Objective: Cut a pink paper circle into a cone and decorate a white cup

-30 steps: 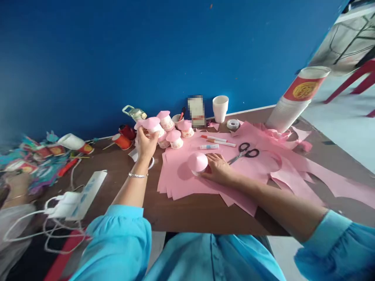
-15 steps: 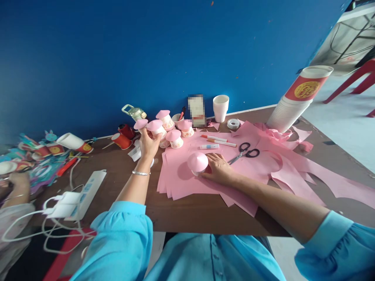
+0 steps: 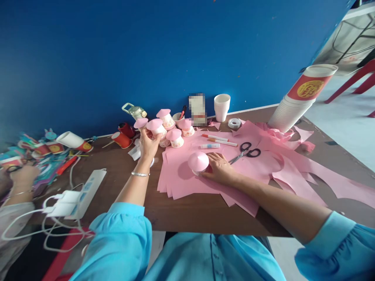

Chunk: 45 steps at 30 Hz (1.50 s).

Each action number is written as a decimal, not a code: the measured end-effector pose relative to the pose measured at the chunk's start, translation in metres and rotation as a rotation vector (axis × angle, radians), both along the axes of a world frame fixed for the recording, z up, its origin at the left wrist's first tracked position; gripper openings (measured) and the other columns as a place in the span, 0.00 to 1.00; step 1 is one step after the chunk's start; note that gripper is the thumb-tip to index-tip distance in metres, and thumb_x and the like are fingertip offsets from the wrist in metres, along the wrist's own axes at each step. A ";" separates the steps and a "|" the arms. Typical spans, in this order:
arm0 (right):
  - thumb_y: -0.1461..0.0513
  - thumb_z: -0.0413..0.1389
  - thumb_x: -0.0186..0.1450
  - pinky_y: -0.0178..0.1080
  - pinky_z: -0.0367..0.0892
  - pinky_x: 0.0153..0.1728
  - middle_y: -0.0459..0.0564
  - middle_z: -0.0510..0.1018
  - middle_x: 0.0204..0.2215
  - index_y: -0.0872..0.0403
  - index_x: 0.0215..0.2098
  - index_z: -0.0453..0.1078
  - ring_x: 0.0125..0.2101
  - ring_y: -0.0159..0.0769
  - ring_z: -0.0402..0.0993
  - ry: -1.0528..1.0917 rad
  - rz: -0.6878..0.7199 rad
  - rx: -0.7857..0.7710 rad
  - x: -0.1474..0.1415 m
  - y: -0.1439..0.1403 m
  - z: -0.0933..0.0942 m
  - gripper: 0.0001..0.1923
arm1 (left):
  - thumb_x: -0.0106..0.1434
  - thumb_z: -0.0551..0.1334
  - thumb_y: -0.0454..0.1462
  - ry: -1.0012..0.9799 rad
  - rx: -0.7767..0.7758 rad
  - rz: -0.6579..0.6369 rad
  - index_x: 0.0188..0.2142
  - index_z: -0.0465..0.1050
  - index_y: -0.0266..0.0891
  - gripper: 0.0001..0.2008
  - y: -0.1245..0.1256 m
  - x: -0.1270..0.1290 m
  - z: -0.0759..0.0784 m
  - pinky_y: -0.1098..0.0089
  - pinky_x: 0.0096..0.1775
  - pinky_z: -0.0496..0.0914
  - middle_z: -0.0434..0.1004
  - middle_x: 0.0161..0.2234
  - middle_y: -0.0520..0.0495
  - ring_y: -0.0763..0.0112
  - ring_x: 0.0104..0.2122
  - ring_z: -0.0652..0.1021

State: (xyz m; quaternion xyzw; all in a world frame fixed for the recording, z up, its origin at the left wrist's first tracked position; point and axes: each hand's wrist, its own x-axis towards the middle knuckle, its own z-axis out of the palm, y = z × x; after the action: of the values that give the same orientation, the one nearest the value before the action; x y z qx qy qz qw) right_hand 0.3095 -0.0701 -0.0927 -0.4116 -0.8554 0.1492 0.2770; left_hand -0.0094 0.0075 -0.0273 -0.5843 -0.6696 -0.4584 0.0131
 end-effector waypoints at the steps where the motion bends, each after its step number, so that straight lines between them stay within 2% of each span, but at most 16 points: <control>1: 0.48 0.70 0.62 0.57 0.71 0.57 0.62 0.84 0.49 0.57 0.54 0.74 0.54 0.58 0.77 -0.001 0.001 -0.007 0.000 0.000 0.001 0.30 | 0.57 0.72 0.39 -0.002 0.003 0.001 0.52 0.68 0.37 0.26 0.001 -0.001 -0.001 0.55 0.53 0.78 0.83 0.50 0.35 0.53 0.49 0.84; 6: 0.49 0.70 0.61 0.58 0.70 0.58 0.61 0.83 0.51 0.56 0.54 0.74 0.56 0.58 0.77 0.014 0.010 -0.028 0.001 0.000 0.002 0.29 | 0.54 0.74 0.37 0.000 0.074 0.031 0.54 0.65 0.38 0.30 -0.008 -0.004 -0.002 0.59 0.48 0.78 0.79 0.51 0.36 0.58 0.47 0.82; 8: 0.48 0.70 0.62 0.58 0.70 0.58 0.61 0.83 0.52 0.55 0.54 0.73 0.56 0.57 0.77 0.025 0.014 -0.026 0.001 0.000 0.001 0.29 | 0.54 0.74 0.38 -0.006 0.144 0.058 0.53 0.65 0.38 0.30 -0.023 0.000 0.000 0.61 0.44 0.78 0.77 0.51 0.36 0.60 0.46 0.81; 10: 0.46 0.69 0.62 0.57 0.70 0.58 0.61 0.83 0.52 0.55 0.53 0.74 0.55 0.57 0.77 0.040 0.017 -0.026 0.000 0.001 0.000 0.29 | 0.57 0.73 0.42 -0.011 0.223 0.005 0.52 0.66 0.40 0.28 -0.042 0.011 0.004 0.64 0.42 0.77 0.75 0.50 0.39 0.62 0.45 0.79; 12: 0.45 0.68 0.63 0.58 0.70 0.58 0.61 0.83 0.51 0.55 0.53 0.74 0.55 0.56 0.78 0.052 0.019 -0.022 0.000 0.001 -0.002 0.29 | 0.62 0.71 0.46 -0.019 0.228 -0.177 0.52 0.67 0.42 0.23 -0.063 0.029 0.010 0.63 0.45 0.77 0.76 0.49 0.42 0.64 0.45 0.80; 14: 0.45 0.67 0.64 0.59 0.70 0.58 0.62 0.83 0.51 0.55 0.54 0.74 0.55 0.57 0.77 0.056 0.021 -0.012 0.001 0.002 -0.002 0.29 | 0.67 0.67 0.50 -0.022 0.104 -0.437 0.54 0.70 0.44 0.21 -0.079 0.053 0.015 0.59 0.53 0.77 0.78 0.52 0.42 0.61 0.51 0.81; 16: 0.45 0.66 0.65 0.60 0.69 0.59 0.63 0.82 0.53 0.55 0.54 0.74 0.56 0.57 0.77 0.057 0.019 -0.002 0.001 0.002 -0.003 0.28 | 0.68 0.66 0.53 -0.016 -0.058 -0.669 0.60 0.70 0.45 0.26 -0.085 0.076 0.017 0.54 0.62 0.73 0.77 0.60 0.40 0.57 0.60 0.77; 18: 0.45 0.65 0.66 0.60 0.69 0.58 0.62 0.82 0.53 0.54 0.54 0.74 0.56 0.57 0.77 0.057 0.021 -0.002 0.001 0.002 -0.002 0.27 | 0.68 0.66 0.55 0.018 -0.187 -0.801 0.64 0.68 0.45 0.32 -0.083 0.096 0.016 0.50 0.66 0.69 0.73 0.66 0.38 0.53 0.67 0.73; 21: 0.46 0.67 0.65 0.60 0.70 0.58 0.61 0.83 0.51 0.54 0.53 0.74 0.56 0.57 0.77 0.048 0.030 -0.015 0.001 0.001 -0.001 0.26 | 0.71 0.61 0.55 0.097 -0.269 -0.925 0.68 0.66 0.44 0.31 -0.071 0.115 0.010 0.48 0.70 0.64 0.68 0.70 0.38 0.53 0.71 0.67; 25: 0.49 0.69 0.65 0.60 0.68 0.60 0.61 0.82 0.50 0.55 0.51 0.76 0.56 0.57 0.76 0.024 0.027 -0.029 0.000 -0.001 0.001 0.24 | 0.74 0.60 0.49 0.223 -0.284 -0.984 0.69 0.65 0.44 0.28 -0.058 0.128 0.007 0.48 0.71 0.63 0.66 0.71 0.39 0.54 0.73 0.64; 30: 0.47 0.71 0.62 0.59 0.68 0.61 0.61 0.82 0.52 0.54 0.49 0.77 0.57 0.57 0.74 0.012 0.017 -0.033 -0.001 -0.002 0.002 0.25 | 0.75 0.59 0.45 0.295 -0.280 -1.018 0.67 0.69 0.41 0.25 -0.057 0.135 0.010 0.47 0.72 0.61 0.70 0.69 0.39 0.56 0.72 0.66; 35: 0.47 0.70 0.64 0.58 0.69 0.60 0.61 0.82 0.52 0.55 0.52 0.75 0.57 0.56 0.76 0.030 0.018 -0.017 0.000 -0.001 0.000 0.27 | 0.72 0.63 0.44 0.284 -0.259 -1.055 0.64 0.73 0.44 0.23 -0.056 0.135 0.004 0.44 0.72 0.59 0.74 0.66 0.43 0.56 0.70 0.69; 41: 0.50 0.70 0.63 0.60 0.68 0.62 0.62 0.79 0.58 0.54 0.59 0.72 0.61 0.58 0.73 0.051 -0.001 -0.021 0.000 -0.002 -0.005 0.31 | 0.70 0.64 0.44 0.248 -0.322 -1.032 0.60 0.78 0.44 0.21 -0.056 0.136 -0.002 0.40 0.71 0.59 0.78 0.63 0.44 0.50 0.71 0.67; 45: 0.51 0.70 0.64 0.60 0.67 0.63 0.63 0.80 0.57 0.56 0.59 0.72 0.60 0.57 0.74 0.049 0.003 -0.032 0.001 -0.002 -0.003 0.30 | 0.71 0.63 0.41 0.244 -0.304 -1.063 0.58 0.79 0.46 0.18 -0.057 0.137 0.000 0.42 0.72 0.59 0.79 0.62 0.45 0.53 0.68 0.72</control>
State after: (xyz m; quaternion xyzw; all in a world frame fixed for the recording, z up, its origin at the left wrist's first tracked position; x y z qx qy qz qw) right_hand 0.3101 -0.0726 -0.0957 -0.4110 -0.8465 0.1730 0.2909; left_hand 0.1280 -0.0493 -0.0270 -0.8852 -0.3353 -0.2295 -0.2265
